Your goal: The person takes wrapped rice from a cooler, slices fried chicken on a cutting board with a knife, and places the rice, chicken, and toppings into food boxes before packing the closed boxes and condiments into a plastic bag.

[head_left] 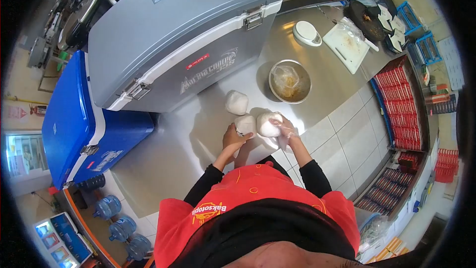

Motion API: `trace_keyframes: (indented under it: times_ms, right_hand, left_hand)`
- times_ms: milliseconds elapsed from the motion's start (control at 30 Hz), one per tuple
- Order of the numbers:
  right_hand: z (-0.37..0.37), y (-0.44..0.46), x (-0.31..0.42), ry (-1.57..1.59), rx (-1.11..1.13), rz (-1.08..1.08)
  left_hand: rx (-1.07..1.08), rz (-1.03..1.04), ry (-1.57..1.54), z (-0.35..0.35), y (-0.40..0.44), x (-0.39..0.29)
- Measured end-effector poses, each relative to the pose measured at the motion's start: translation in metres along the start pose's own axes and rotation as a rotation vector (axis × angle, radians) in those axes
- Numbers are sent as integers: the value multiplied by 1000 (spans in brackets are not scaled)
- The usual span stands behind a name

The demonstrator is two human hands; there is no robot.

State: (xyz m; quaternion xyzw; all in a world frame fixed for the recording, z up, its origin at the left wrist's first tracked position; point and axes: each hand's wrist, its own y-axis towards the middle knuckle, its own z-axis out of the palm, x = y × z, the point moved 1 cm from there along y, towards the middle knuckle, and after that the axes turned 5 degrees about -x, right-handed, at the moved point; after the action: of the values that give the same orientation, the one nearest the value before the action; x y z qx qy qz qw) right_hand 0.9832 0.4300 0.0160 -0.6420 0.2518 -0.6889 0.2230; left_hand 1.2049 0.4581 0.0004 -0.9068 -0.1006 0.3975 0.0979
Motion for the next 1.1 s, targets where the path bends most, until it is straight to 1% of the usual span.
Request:
trace_keyframes:
  times_ms: [33,67,100,133,200,233,267,300,333,367,433,467,500,533,567,600,667,700,733,767,800,833,867,900,933,1033,1067,1100]
  right_hand:
    - [-4,2,-2,138,-15,89]
    - [-6,4,-5,276,-31,179]
    - [-4,-1,0,393,-51,201]
    - [-3,2,0,393,-50,202]
    - [-5,11,1,298,-43,131]
    - [-5,16,2,146,16,-9]
    - [-7,18,1,145,16,-4]
    - [3,4,22,24,-6,9]
    - [8,-6,35,-96,-27,19]
    - [8,-6,35,-95,-26,16]
    - [6,2,38,-317,67,-15]
    - [6,7,36,-327,75,-35]
    - [6,15,29,-520,-7,-139]
    - [5,25,20,-709,-92,-246]
    - [4,37,9,-966,-135,-447]
    - [5,30,16,-969,-130,-466]
    - [21,-8,50,-997,-180,-798]
    - [31,-23,59,-985,-256,-995]
    - [39,-25,61,-984,-242,-992]
    - [49,-23,63,-1126,-79,-1011]
    - [59,-22,66,-1265,91,-1025]
    - [71,-21,69,-1338,101,-991]
    - [78,-14,63,-1337,114,-992]
    - [86,-5,58,-1627,180,-920]
    - [91,3,55,-1913,239,-835]
    - [95,-4,63,-1991,276,-833]
    - [98,-4,66,-1995,255,-854]
    - [100,-2,67,-1980,321,-818]
  left_hand:
    - [-2,-2,1,-5,1,-2]
    - [47,-47,-97,-10,2,-4]
    - [95,-92,-194,-11,4,-3]
    - [94,-92,-194,-12,4,-3]
    - [93,-100,-91,-13,3,-2]
    - [95,-104,-91,-15,1,-2]
    - [-23,-29,15,-18,-2,-2]
    - [-143,48,121,-26,-5,-6]
    - [-300,106,63,-47,-7,-17]
    - [-461,168,3,-82,-8,-32]
    - [-883,595,109,-168,-6,-53]
    - [-1192,699,404,-210,-1,-69]
    - [-1310,702,408,-251,-1,-88]
    - [-1373,684,521,-281,-2,-102]
    - [-1379,738,632,-304,0,-113]
    - [-1398,734,636,-317,2,-116]
    - [-1160,712,929,-334,11,-120]
    - [-1160,702,937,-340,14,-119]
    - [-1121,778,979,-345,16,-118]
    - [-1079,856,1020,-348,19,-117]
    - [-1071,843,1027,-352,21,-117]
    - [-1068,878,1041,-355,22,-118]
    - [-1068,914,1056,-358,23,-118]
    - [-1065,900,1184,-362,22,-118]
    - [-1071,896,1194,-365,21,-120]
    - [-1190,897,1283,-386,20,-139]
    - [-1271,900,1236,-397,21,-147]
    - [-1352,904,1186,-408,23,-157]
